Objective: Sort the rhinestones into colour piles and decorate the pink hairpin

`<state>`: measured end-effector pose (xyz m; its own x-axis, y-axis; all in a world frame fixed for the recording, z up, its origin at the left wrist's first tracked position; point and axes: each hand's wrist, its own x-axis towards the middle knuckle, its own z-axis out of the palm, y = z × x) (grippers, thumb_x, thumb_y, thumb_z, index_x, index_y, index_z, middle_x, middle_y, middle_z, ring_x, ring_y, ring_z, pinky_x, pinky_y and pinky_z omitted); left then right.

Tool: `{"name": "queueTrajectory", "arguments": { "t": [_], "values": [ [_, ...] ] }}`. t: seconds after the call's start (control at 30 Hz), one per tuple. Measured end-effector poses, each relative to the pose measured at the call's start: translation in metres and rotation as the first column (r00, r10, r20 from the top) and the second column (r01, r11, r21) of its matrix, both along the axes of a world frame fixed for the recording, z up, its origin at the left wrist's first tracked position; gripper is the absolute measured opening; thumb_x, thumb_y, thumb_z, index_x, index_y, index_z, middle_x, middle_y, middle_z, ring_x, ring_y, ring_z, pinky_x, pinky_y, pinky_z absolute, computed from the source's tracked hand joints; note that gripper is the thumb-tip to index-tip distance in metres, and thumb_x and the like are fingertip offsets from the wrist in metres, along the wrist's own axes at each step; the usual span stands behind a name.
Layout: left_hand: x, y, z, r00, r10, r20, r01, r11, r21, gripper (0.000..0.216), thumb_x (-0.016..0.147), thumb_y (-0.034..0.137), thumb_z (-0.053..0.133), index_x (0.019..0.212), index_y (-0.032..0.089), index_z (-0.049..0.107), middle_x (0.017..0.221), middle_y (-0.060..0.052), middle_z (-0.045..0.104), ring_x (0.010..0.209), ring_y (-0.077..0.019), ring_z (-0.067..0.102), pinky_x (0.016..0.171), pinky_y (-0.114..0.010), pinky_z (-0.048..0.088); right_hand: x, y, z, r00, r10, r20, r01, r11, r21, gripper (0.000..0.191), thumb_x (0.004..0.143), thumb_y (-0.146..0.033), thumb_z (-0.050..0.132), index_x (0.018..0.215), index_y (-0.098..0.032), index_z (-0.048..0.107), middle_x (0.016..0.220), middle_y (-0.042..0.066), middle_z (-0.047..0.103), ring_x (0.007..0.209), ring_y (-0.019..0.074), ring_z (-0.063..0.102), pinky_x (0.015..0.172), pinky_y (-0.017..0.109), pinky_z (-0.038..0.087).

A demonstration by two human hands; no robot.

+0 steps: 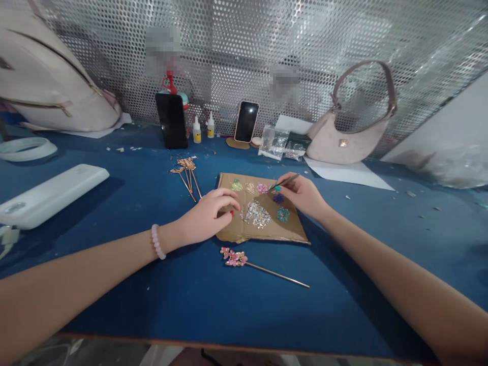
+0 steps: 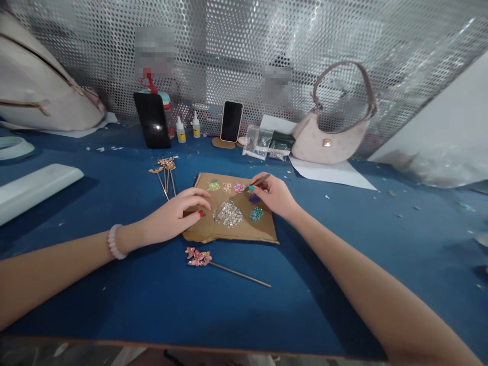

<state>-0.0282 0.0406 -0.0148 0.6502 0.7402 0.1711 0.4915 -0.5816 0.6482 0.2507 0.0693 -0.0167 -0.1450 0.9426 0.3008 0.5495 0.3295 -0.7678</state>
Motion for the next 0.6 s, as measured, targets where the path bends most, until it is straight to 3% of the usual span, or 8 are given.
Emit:
{"name": "queueTrajectory", "arguments": {
  "t": [0.17,0.37,0.43,0.53,0.6],
  "values": [
    [0.001,-0.002,0.000,1.000,-0.012,-0.025,0.015,0.990,0.141,0.022,0.088,0.018,0.042,0.102,0.022,0.058,0.130,-0.007,0.045,0.122,-0.0275,0.040,0.100,-0.051,0.035,-0.002,-0.001,0.003,0.997,0.009,-0.070,-0.009,1.000,-0.008,0.024,0.073,-0.039,0.064,0.081,-0.019,0.053,0.071,0.002,0.063,0.067,0.0173,0.063,0.065,0.034,0.050],
    [0.008,-0.003,0.003,0.978,-0.200,-0.056,0.207,0.919,0.336,0.024,0.086,0.011,0.040,0.102,0.019,0.056,0.119,-0.008,0.053,0.117,-0.0234,0.045,0.101,-0.046,0.032,-0.010,-0.006,0.005,0.998,0.040,-0.049,-0.043,0.996,-0.073,0.015,0.075,-0.032,0.058,0.082,-0.019,0.054,0.070,0.000,0.061,0.062,0.0138,0.059,0.060,0.031,0.050],
    [0.011,-0.001,0.005,0.941,-0.330,-0.068,0.330,0.857,0.396,0.023,0.086,0.011,0.039,0.102,0.017,0.054,0.116,-0.009,0.056,0.112,-0.0222,0.048,0.097,-0.041,0.036,-0.011,-0.007,0.005,0.999,0.031,-0.012,-0.032,0.995,-0.091,0.013,0.076,-0.030,0.057,0.083,-0.019,0.055,0.068,0.000,0.060,0.058,0.0127,0.058,0.056,0.030,0.049],
    [0.014,0.005,0.009,0.821,-0.556,-0.125,0.543,0.697,0.468,0.021,0.086,0.011,0.040,0.102,0.017,0.052,0.109,-0.009,0.063,0.102,-0.0204,0.055,0.089,-0.036,0.041,-0.011,-0.007,0.005,0.998,0.038,0.042,-0.035,0.997,-0.065,0.009,0.076,-0.025,0.055,0.083,-0.020,0.057,0.069,0.000,0.061,0.059,0.0123,0.057,0.056,0.029,0.048],
    [0.014,0.009,0.010,0.749,-0.646,-0.148,0.623,0.610,0.489,0.018,0.086,0.011,0.041,0.101,0.017,0.051,0.105,-0.007,0.065,0.095,-0.0198,0.057,0.084,-0.034,0.042,-0.010,-0.007,0.005,0.997,0.060,0.045,-0.057,0.997,-0.050,0.008,0.076,-0.023,0.054,0.083,-0.020,0.057,0.073,0.001,0.062,0.063,0.0129,0.058,0.059,0.029,0.048]
  ]
}}
